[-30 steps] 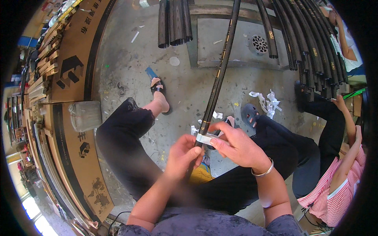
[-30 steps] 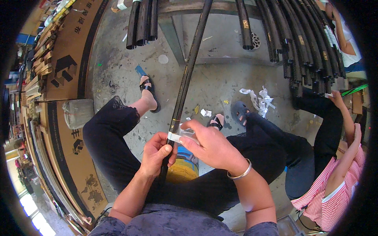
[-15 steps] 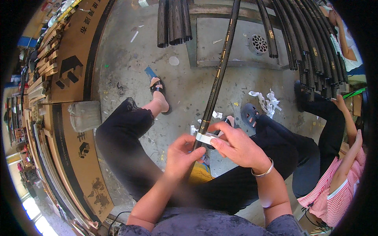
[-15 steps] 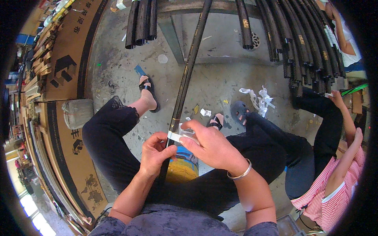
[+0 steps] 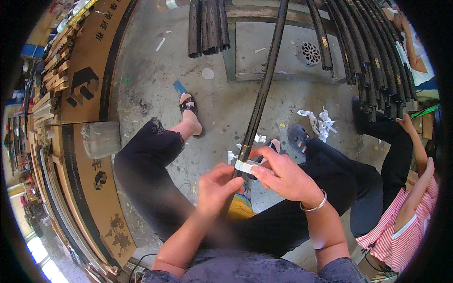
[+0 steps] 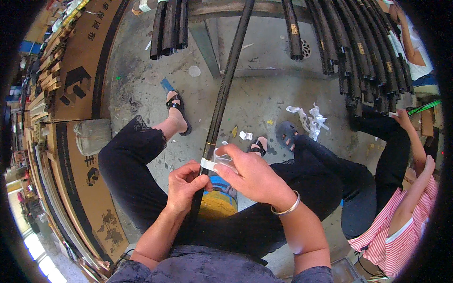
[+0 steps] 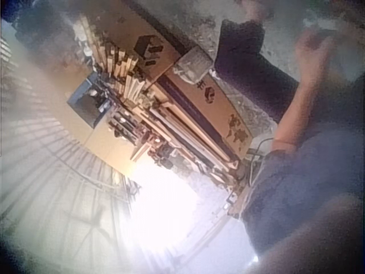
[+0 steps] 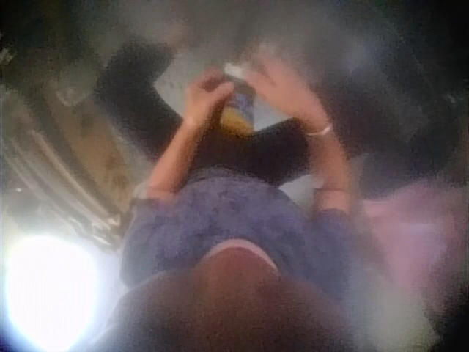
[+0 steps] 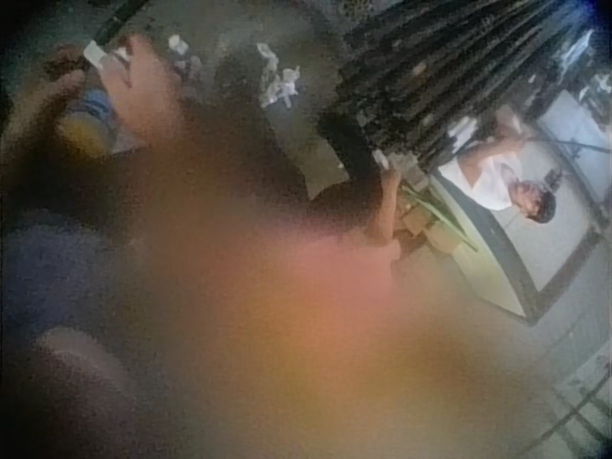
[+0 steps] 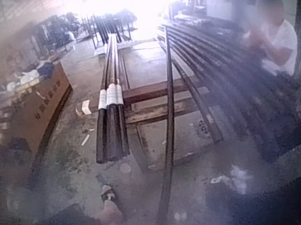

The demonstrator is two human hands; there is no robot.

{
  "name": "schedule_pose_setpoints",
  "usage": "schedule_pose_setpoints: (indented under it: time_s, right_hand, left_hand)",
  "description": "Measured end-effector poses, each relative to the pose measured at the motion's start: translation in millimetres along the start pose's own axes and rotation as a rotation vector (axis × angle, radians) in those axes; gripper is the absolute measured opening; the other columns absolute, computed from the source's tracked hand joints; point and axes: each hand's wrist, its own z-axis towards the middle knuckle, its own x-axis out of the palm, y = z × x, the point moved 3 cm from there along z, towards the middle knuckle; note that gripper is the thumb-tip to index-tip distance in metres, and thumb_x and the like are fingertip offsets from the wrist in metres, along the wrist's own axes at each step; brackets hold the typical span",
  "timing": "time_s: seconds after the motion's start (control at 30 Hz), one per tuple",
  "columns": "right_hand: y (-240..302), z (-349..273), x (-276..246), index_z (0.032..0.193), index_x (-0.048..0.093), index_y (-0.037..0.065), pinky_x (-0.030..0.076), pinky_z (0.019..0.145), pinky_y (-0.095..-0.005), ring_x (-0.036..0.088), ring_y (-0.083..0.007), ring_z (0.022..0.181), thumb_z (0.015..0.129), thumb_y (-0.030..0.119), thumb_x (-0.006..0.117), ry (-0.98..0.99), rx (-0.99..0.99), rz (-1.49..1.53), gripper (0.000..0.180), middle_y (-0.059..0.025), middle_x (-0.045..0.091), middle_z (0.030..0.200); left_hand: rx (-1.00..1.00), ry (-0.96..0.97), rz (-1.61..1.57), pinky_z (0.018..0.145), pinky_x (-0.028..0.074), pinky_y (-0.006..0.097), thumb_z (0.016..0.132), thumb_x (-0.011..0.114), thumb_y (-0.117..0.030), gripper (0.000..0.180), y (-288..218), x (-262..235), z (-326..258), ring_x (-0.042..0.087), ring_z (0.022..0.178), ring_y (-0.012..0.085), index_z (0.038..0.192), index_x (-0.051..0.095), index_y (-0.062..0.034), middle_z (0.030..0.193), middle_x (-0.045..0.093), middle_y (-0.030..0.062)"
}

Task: The person wraps white tape around the ends of long black poles, picking up one pole at a time from a rack, applying a strip of tape by hand, and smoothing it down before returning the pole to the group.

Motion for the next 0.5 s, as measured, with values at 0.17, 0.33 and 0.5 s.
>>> schedule_pose_setpoints:
  time_s: [0.17, 0.33, 0.5]
  right_hand:
    - [0.0, -0.8, 0.2, 0.117, 0.052, 0.001, 0.047, 0.063, -0.0423, 0.065, -0.0366, 0.071, 0.095, 0.029, 0.057, -0.001, -0.001, 0.002, 0.036, -0.0190, 0.063, 0.070]
    - [-0.1, -1.1, 1.0, 0.117, 0.051, -0.002, 0.043, 0.058, -0.0330, 0.056, -0.0197, 0.062, 0.097, 0.022, 0.055, -0.010, -0.046, 0.022, 0.031, -0.0095, 0.057, 0.065]
    - [-2.1, -0.7, 0.4, 0.117, 0.053, 0.000, 0.048, 0.065, -0.0417, 0.066, -0.0371, 0.073, 0.095, 0.029, 0.057, -0.013, -0.012, -0.007, 0.036, -0.0191, 0.063, 0.072]
  left_hand:
    - [0.005, 0.015, 0.006, 0.066, 0.050, 0.028, 0.084, 0.077, -0.016, 0.031, 1.0, -0.7, 0.1, 0.064, 0.071, 0.0169, 0.102, 0.066, 0.0071, 0.087, 0.059, 0.0073]
    - [0.010, 0.018, 0.003, 0.065, 0.050, 0.027, 0.084, 0.077, -0.020, 0.034, 2.2, 0.3, 0.1, 0.063, 0.070, 0.0166, 0.102, 0.066, 0.0071, 0.087, 0.060, 0.0073]
    - [-0.002, 0.030, 0.020, 0.065, 0.050, 0.027, 0.084, 0.078, -0.025, 0.038, 2.7, -0.8, 0.1, 0.063, 0.069, 0.0164, 0.100, 0.065, 0.0067, 0.085, 0.061, 0.0067]
